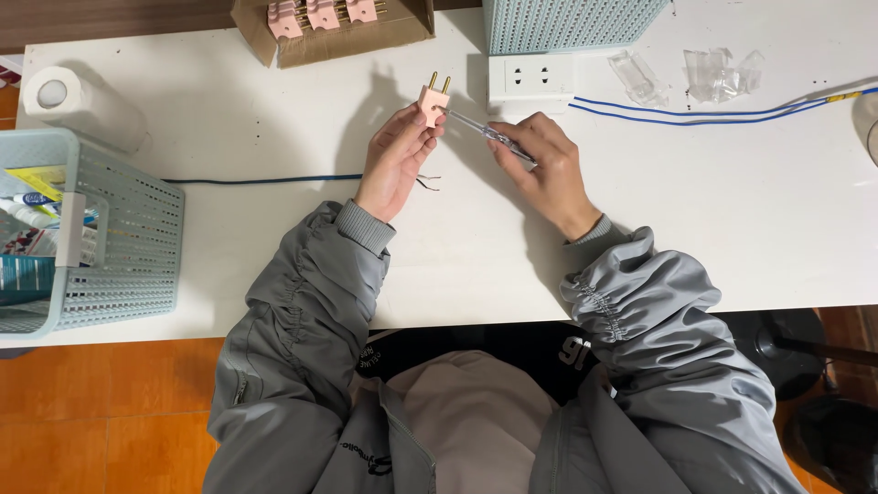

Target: Assembling an electrical plug by connecting wires to terminals using a screwdriver.

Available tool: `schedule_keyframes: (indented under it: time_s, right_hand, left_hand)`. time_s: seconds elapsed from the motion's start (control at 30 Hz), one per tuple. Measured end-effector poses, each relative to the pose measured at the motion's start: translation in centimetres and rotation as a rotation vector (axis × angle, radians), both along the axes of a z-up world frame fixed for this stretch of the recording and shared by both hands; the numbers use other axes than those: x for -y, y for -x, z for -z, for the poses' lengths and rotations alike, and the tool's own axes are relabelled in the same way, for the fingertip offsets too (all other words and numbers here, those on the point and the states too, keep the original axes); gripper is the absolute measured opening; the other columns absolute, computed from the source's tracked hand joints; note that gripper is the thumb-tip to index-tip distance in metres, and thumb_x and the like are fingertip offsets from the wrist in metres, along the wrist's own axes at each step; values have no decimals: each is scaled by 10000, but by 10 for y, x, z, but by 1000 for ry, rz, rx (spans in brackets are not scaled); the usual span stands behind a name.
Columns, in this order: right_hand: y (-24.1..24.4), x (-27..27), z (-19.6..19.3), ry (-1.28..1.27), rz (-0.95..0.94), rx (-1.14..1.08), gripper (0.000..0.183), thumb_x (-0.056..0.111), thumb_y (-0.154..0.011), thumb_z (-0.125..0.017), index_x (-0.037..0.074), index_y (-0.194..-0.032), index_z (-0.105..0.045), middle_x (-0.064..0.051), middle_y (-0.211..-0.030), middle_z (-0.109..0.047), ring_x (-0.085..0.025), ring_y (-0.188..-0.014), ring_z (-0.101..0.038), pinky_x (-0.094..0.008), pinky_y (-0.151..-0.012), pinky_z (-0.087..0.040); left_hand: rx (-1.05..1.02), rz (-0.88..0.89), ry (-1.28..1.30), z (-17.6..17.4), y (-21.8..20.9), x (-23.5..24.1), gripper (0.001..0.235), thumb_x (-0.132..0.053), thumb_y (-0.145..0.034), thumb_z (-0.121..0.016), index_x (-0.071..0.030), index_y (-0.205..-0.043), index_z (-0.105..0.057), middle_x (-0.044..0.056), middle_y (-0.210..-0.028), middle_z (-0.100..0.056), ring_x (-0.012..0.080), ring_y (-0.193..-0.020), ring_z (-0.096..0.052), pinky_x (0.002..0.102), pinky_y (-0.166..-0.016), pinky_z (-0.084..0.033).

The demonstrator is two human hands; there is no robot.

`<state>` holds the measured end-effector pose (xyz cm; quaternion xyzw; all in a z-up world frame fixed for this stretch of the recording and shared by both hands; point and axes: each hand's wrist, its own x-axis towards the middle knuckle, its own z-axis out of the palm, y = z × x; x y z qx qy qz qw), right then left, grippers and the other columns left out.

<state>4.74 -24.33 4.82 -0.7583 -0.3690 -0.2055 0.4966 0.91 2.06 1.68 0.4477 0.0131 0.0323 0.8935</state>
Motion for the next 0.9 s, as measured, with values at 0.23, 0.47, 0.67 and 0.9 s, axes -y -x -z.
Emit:
schedule_keyframes:
  time_s: [0.23, 0.47, 0.67, 0.9]
  right_hand:
    - [1, 1, 1, 60, 14, 21, 172, 126, -1130, -881, 27, -1269, -901, -105, -853, -622, -254, -751, -629, -381, -725, -526]
    - [3, 1, -2, 83, 21, -14, 155, 144, -1147, -864, 31, -1247, -898, -110, -803, -597, -264, -722, -621, -379, -702, -510]
    - [11, -3, -21, 195, 119, -4, 171, 141, -1178, -803, 29, -1278, -884, -146, -909, -675, -284, -796, -694, -380, -726, -562]
    - [13, -14, -17, 227, 108, -84, 244, 129, -1231, -666, -57, -1371, -737, -233, -1009, -662, -429, -913, -734, -498, -813, -610]
  left_hand:
    - [33, 5, -74, 3, 0, 1, 290, -253, -1144, -797, -118, -1396, -749, 159, -1295, -808, 197, -1212, -804, 331, -1155, -605]
    - [88, -17, -133, 19, -6, -4, 280, -230, -1137, -820, -104, -1376, -748, 172, -1317, -787, 238, -1256, -795, 347, -1164, -598]
    - [240, -217, -421, 11, 1, 4, 293, -147, -1083, -889, 4, -1302, -767, 187, -1216, -826, 194, -1164, -811, 354, -1104, -632]
    - [323, -316, -566, 9, 0, 8, 319, -148, -1023, -960, -13, -1265, -803, 148, -1199, -867, 121, -1111, -800, 292, -1058, -626]
